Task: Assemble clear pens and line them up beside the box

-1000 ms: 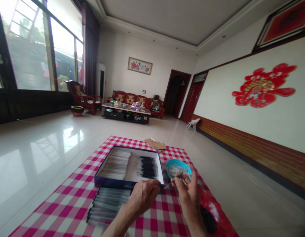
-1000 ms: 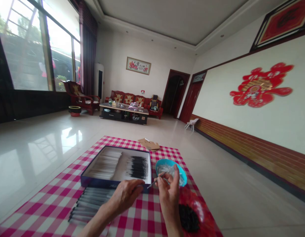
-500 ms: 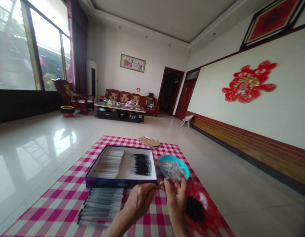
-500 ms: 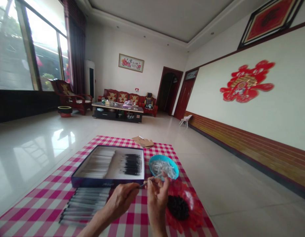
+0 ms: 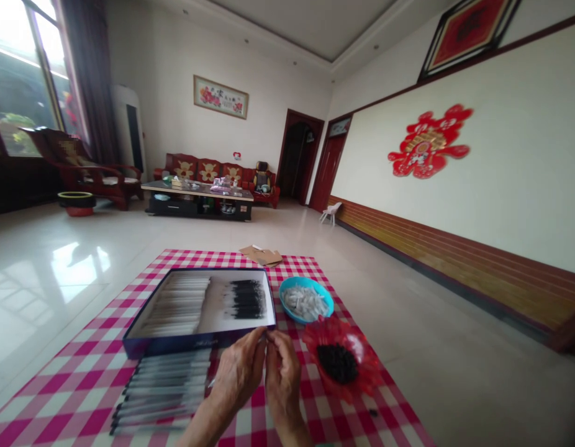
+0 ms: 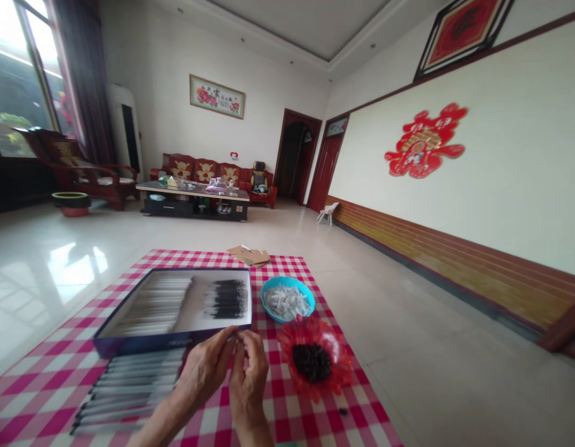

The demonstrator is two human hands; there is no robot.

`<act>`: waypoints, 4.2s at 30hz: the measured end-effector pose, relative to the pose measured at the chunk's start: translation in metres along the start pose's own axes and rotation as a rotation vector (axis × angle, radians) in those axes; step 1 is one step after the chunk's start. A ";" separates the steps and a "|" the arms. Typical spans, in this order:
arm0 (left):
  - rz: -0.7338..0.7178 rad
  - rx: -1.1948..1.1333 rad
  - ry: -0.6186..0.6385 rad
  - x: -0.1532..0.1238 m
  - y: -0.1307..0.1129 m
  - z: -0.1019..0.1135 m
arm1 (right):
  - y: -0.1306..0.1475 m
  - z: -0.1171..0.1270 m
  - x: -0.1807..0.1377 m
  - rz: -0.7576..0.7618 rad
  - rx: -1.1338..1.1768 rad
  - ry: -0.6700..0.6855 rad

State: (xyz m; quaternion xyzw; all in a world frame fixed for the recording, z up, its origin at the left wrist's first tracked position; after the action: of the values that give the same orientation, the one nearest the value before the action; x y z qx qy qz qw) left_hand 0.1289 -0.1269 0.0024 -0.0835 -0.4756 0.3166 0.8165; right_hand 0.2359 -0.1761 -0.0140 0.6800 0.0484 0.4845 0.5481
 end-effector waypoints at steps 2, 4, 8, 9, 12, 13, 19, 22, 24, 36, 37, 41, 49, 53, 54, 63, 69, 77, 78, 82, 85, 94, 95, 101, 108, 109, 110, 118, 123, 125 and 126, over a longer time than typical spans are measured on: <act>0.027 0.048 -0.002 0.000 0.001 -0.001 | 0.004 -0.002 -0.002 0.040 -0.039 0.040; 0.057 0.075 0.035 0.001 0.002 -0.001 | 0.010 -0.003 -0.001 0.077 -0.077 0.081; 0.069 0.054 0.073 0.004 0.001 0.002 | 0.022 0.014 0.017 0.128 -0.206 0.153; 0.068 0.041 0.075 0.004 0.000 0.003 | 0.023 0.024 0.025 0.138 -0.264 0.173; 0.066 0.015 0.106 0.003 -0.003 0.002 | 0.015 0.066 0.052 0.128 -0.520 0.246; 0.068 0.013 0.132 0.002 -0.005 0.001 | 0.008 0.082 0.060 0.115 -0.655 0.284; 0.050 0.024 0.271 -0.003 -0.017 -0.007 | -0.040 0.146 0.077 -0.024 -1.174 0.511; 0.030 0.027 0.292 -0.005 -0.019 -0.011 | -0.050 0.150 0.073 -0.032 -1.209 0.539; 0.029 0.024 0.307 -0.007 -0.019 -0.013 | -0.053 0.148 0.070 -0.035 -1.232 0.547; -0.004 -0.148 0.225 -0.014 -0.023 -0.018 | -0.036 0.142 0.083 -0.013 -1.161 0.432; -0.008 -0.153 0.225 -0.014 -0.024 -0.018 | -0.029 0.138 0.083 -0.001 -1.103 0.407; -0.015 -0.173 0.222 -0.015 -0.027 -0.017 | 0.004 0.102 0.065 -0.055 -0.523 0.290; -0.019 -0.262 0.130 -0.017 -0.022 -0.019 | 0.004 0.044 0.015 -0.325 0.082 0.144; -0.022 -0.221 0.109 -0.016 -0.023 -0.017 | -0.008 0.049 0.014 -0.398 0.105 0.104; -0.023 -0.208 0.113 -0.016 -0.024 -0.017 | -0.009 0.050 0.014 -0.410 0.107 0.101; -0.031 -0.160 0.184 -0.017 -0.024 -0.020 | -0.020 0.048 0.008 -0.456 0.140 0.147; -0.051 -0.093 0.218 -0.019 -0.025 -0.021 | -0.029 0.049 0.001 -0.509 0.196 0.167; -0.013 0.003 0.253 -0.019 -0.020 -0.022 | -0.041 0.052 0.002 -0.420 0.082 0.166; -0.010 0.020 0.260 -0.018 -0.020 -0.021 | -0.043 0.052 0.002 -0.408 0.066 0.175; -0.014 0.033 0.283 -0.017 -0.021 -0.018 | -0.048 0.052 0.000 -0.385 0.042 0.224; -0.014 0.028 0.293 -0.015 -0.023 -0.015 | -0.050 0.052 -0.001 -0.405 0.056 0.228; -0.105 0.074 0.318 -0.013 -0.028 -0.014 | -0.023 0.049 0.003 -0.156 -0.184 0.316; -0.116 0.081 0.320 -0.014 -0.028 -0.014 | -0.022 0.048 0.003 -0.117 -0.226 0.315; -0.099 0.103 0.316 -0.016 -0.023 -0.016 | -0.028 0.049 0.000 0.005 -0.321 0.268; -0.094 0.134 0.337 -0.018 -0.021 -0.017 | -0.015 0.044 0.002 0.047 -0.315 0.311; -0.101 0.136 0.344 -0.018 -0.021 -0.018 | -0.015 0.043 0.002 0.052 -0.322 0.314; -0.108 0.137 0.350 -0.019 -0.021 -0.018 | -0.015 0.042 0.003 0.055 -0.330 0.311; -0.105 0.128 0.330 -0.018 -0.017 -0.018 | -0.019 0.044 -0.002 0.050 -0.323 0.251; -0.107 0.141 0.337 -0.019 -0.017 -0.018 | -0.016 0.040 -0.002 0.012 -0.286 0.277; -0.117 0.155 0.349 -0.019 -0.018 -0.018 | -0.017 0.038 -0.001 0.010 -0.309 0.278; -0.124 0.159 0.353 -0.020 -0.019 -0.018 | -0.018 0.038 0.000 0.008 -0.319 0.277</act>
State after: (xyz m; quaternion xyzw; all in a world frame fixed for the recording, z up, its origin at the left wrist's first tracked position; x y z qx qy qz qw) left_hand 0.1457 -0.1503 -0.0133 -0.0436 -0.3026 0.2829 0.9091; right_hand 0.2715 -0.1958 -0.0262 0.5117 0.0431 0.5770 0.6351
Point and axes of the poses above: each hand's wrist, its own x-axis towards the middle knuckle, its own z-axis out of the back of the hand, y = z × x, the point moved 4 cm from there along x, towards the middle knuckle, and after that the axes turned 3 degrees about -y, right-handed, at the moved point
